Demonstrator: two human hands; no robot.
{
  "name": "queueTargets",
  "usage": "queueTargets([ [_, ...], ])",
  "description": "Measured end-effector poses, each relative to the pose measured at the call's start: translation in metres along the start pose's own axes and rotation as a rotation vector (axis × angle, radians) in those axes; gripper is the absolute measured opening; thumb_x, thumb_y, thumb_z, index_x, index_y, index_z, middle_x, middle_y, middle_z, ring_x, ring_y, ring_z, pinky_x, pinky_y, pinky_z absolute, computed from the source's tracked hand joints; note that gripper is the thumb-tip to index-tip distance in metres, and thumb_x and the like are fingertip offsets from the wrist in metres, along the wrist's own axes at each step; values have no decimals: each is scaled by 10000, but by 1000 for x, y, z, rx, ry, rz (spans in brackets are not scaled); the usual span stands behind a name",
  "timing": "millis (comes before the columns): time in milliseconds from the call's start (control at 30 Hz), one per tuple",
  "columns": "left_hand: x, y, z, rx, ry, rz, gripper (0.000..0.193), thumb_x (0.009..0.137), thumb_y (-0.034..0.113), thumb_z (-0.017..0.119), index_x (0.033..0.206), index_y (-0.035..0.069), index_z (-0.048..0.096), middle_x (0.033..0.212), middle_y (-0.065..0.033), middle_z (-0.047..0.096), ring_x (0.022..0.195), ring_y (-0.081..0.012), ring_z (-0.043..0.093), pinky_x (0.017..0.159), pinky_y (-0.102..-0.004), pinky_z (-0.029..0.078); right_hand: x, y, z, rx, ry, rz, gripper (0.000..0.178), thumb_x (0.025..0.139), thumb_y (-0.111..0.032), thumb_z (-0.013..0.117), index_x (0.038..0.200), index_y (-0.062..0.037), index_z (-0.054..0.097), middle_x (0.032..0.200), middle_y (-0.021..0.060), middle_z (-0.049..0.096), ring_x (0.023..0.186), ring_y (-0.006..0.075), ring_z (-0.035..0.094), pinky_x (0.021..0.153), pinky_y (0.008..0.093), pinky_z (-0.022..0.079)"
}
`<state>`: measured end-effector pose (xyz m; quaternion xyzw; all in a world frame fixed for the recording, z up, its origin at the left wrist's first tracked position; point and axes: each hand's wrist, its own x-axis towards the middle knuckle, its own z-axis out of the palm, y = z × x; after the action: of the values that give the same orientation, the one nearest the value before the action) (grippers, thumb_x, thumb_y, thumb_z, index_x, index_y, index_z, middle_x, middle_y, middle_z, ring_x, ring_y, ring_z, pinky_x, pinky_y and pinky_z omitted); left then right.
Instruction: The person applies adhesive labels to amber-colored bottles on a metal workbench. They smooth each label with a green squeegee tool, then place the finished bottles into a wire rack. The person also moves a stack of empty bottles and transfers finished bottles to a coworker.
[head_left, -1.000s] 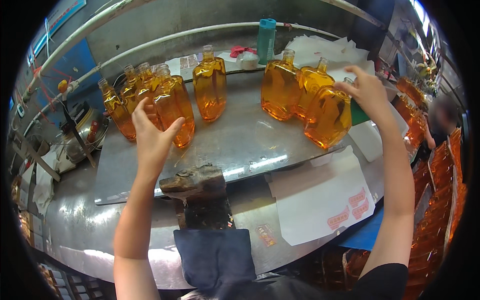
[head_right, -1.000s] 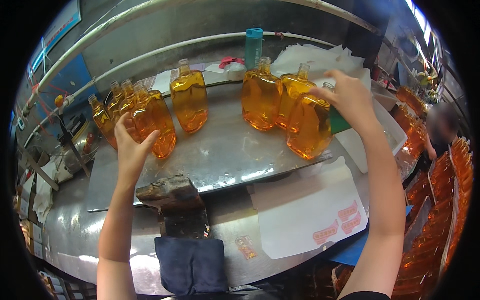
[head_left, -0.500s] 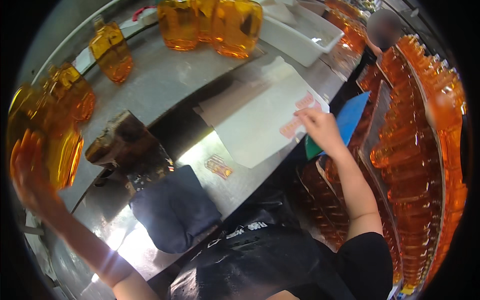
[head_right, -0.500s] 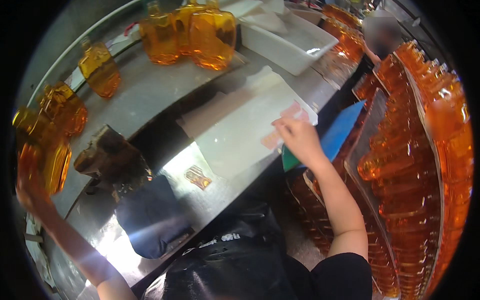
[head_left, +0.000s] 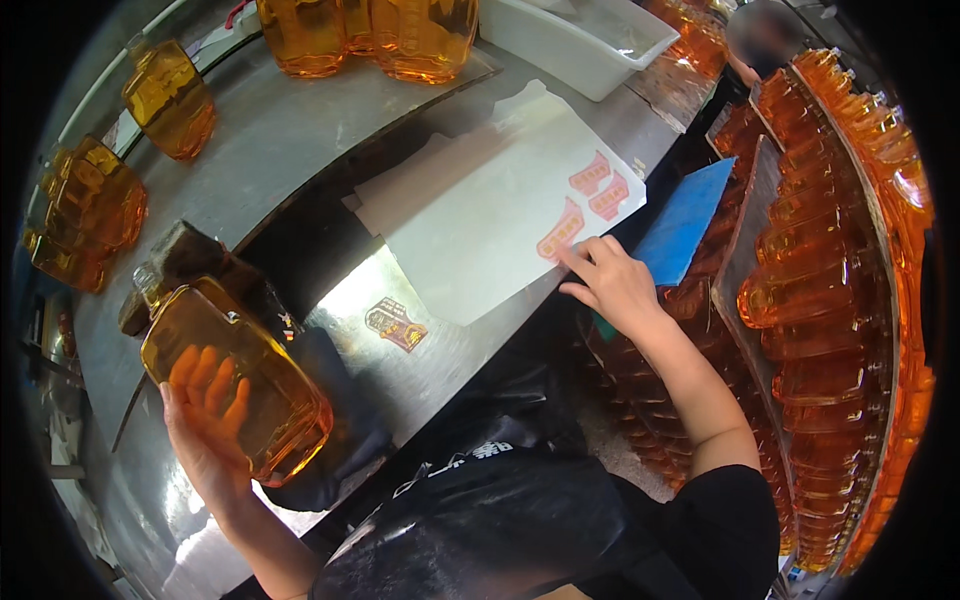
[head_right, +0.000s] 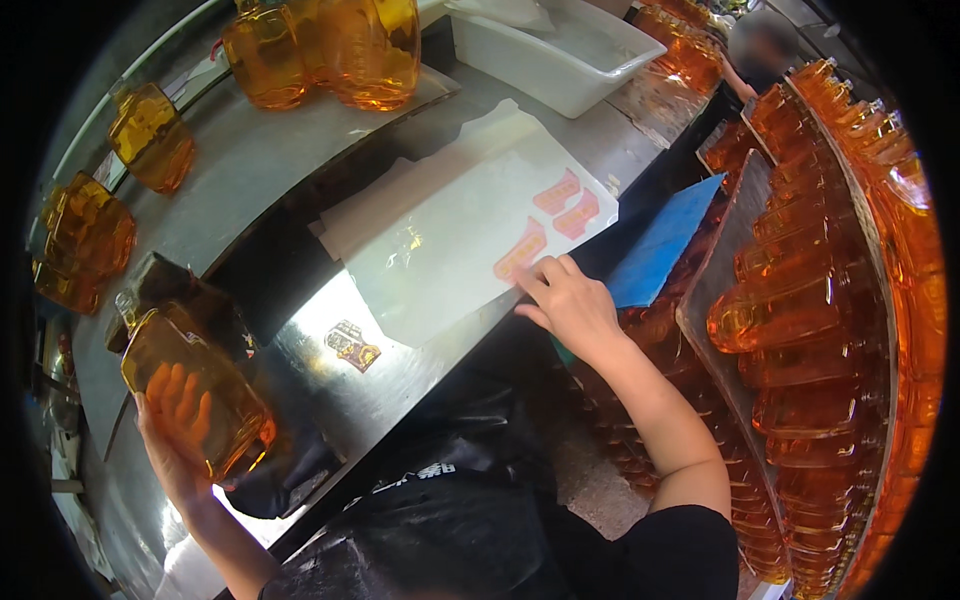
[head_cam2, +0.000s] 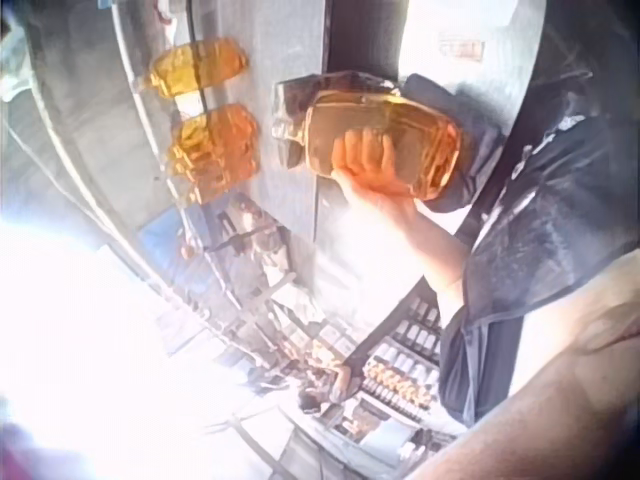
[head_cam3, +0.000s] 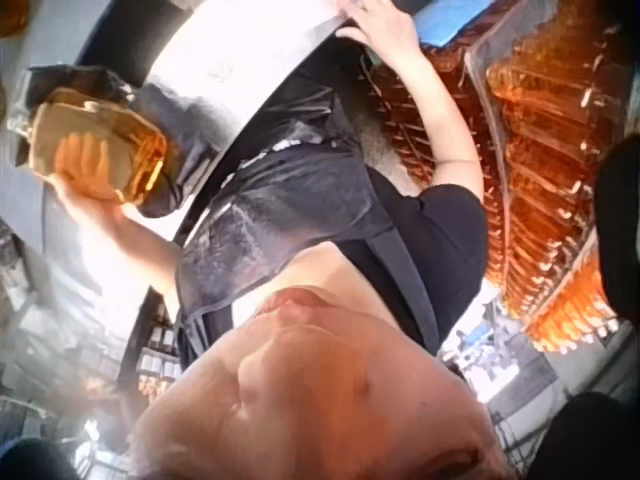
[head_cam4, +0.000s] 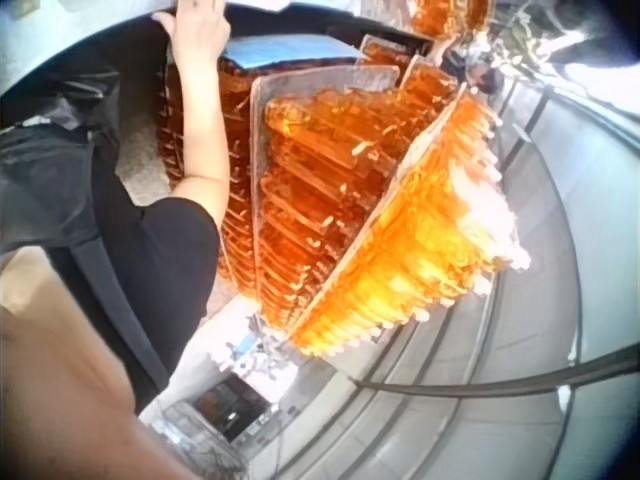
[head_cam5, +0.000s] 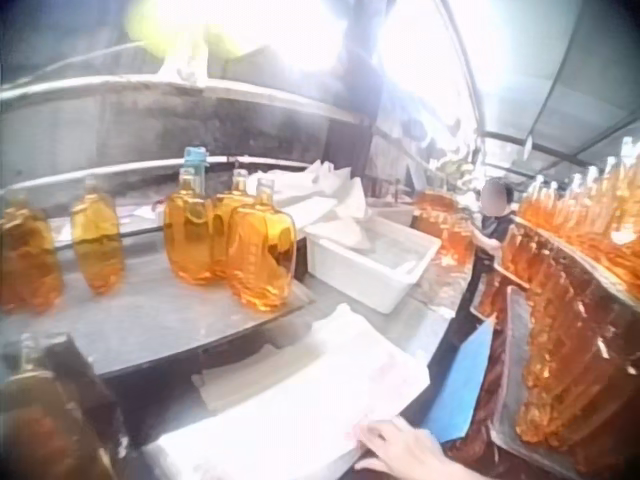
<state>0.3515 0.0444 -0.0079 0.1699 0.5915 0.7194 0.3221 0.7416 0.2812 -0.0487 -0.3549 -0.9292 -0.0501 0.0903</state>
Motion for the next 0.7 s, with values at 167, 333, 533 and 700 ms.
queueTargets([
  [167,1,3,-1,170,-18,59,634,984,508,410,1423,52,384,1430,-148,413,1303,-295,423,1074,-461,316,-1,10,23,-39,148,-56,588,584,-272,806,1116,-84,638,1150,10,633,936,166,590,628,273,536],
  [333,1,11,2,288,235,309,621,994,440,402,1452,25,345,1452,-149,398,1338,-272,394,1100,-388,313,-4,14,23,-18,282,-102,426,608,-199,795,1012,-102,704,1021,-7,694,843,157,627,626,257,536],
  [533,15,45,8,998,25,810,477,962,247,440,1397,52,452,1440,-122,452,1391,-290,331,1162,-431,191,15,16,4,182,240,-86,145,724,-109,748,868,-125,749,821,2,715,716,178,635,621,290,526],
  [700,-26,32,9,1377,-397,733,471,895,334,578,1333,159,573,1388,-45,532,1417,-309,295,1162,-560,26,32,-10,-39,681,95,392,102,840,-19,658,895,36,725,778,79,688,720,124,602,666,224,446],
])
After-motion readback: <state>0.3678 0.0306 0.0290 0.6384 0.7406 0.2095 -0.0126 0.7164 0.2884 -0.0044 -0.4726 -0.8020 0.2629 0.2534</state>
